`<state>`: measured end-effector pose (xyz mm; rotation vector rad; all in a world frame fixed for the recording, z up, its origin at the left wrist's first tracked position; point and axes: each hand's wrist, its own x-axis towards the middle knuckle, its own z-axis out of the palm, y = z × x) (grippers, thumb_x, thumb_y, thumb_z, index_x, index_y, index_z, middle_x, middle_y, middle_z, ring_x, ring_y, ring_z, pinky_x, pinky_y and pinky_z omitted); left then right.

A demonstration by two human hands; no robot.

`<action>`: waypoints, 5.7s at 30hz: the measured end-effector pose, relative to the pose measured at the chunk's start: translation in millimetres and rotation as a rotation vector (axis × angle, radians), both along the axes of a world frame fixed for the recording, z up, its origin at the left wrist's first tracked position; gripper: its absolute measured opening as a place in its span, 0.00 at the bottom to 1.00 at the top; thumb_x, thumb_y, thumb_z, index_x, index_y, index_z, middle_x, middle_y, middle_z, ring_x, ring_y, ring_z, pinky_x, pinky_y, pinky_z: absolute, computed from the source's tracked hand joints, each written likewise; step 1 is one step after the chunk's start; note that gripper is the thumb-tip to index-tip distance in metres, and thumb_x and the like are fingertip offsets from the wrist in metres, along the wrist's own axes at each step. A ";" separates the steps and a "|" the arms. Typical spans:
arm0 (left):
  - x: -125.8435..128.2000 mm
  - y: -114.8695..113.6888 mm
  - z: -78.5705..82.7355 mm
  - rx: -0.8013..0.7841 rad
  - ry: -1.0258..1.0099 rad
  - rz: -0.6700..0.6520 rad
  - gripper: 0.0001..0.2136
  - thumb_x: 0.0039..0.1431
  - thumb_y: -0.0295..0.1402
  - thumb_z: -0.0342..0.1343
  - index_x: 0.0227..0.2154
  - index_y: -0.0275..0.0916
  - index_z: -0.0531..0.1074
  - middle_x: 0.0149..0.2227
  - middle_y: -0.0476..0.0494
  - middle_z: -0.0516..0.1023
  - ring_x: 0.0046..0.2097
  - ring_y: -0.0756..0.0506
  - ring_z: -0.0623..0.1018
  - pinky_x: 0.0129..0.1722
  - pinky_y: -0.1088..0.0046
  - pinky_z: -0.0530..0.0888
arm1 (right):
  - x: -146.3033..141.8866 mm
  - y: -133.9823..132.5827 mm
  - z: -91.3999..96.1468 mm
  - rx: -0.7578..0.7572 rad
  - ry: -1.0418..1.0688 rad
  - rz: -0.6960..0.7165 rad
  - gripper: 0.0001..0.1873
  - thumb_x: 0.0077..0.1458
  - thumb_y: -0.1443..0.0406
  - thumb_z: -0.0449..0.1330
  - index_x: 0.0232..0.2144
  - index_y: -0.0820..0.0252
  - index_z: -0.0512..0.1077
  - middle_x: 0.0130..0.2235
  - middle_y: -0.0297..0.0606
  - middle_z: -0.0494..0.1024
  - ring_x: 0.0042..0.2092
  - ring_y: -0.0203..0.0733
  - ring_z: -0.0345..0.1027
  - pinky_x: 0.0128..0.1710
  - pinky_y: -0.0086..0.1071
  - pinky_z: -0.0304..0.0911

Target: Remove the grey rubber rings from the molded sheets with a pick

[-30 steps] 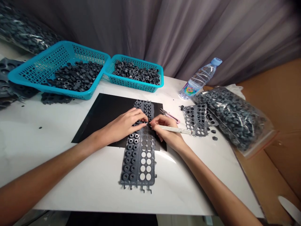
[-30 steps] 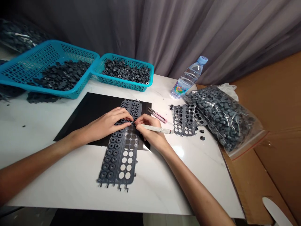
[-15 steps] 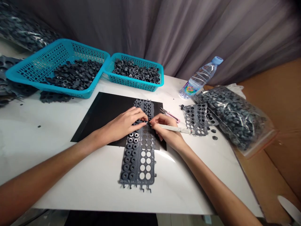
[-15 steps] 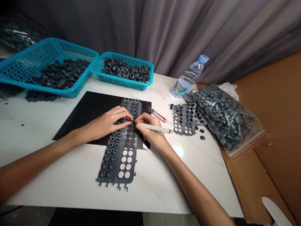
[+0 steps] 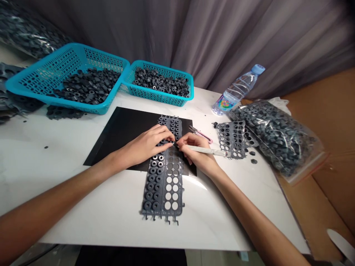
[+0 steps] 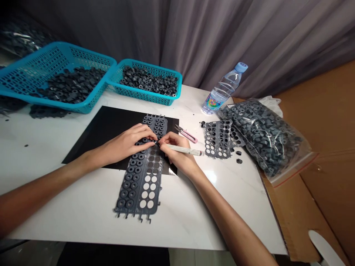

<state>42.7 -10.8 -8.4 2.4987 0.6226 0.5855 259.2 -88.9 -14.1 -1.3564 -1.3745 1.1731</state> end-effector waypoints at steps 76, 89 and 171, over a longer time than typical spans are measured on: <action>7.8 -10.6 2.2 0.377 0.196 -0.043 0.11 0.74 0.23 0.45 0.47 0.35 0.73 0.50 0.40 0.77 0.50 0.41 0.74 0.53 0.61 0.69 | -2.4 -3.6 -0.4 0.111 -0.099 -0.012 0.04 0.60 0.65 0.61 0.33 0.59 0.72 0.30 0.31 0.72 0.29 0.34 0.65 0.28 0.28 0.60; 9.6 -10.8 -2.3 0.196 0.076 -0.046 0.12 0.72 0.19 0.44 0.46 0.36 0.71 0.49 0.42 0.76 0.48 0.43 0.74 0.54 0.63 0.71 | -3.2 -4.0 1.1 0.123 -0.148 0.003 0.05 0.61 0.64 0.61 0.32 0.58 0.71 0.29 0.30 0.70 0.30 0.36 0.63 0.30 0.30 0.56; 19.5 -30.2 0.9 0.531 0.351 0.201 0.10 0.72 0.20 0.46 0.47 0.35 0.70 0.45 0.42 0.77 0.47 0.42 0.80 0.27 0.68 0.66 | 0.6 -1.7 1.3 0.148 -0.147 0.055 0.04 0.60 0.67 0.60 0.32 0.59 0.69 0.30 0.30 0.69 0.32 0.35 0.60 0.30 0.28 0.53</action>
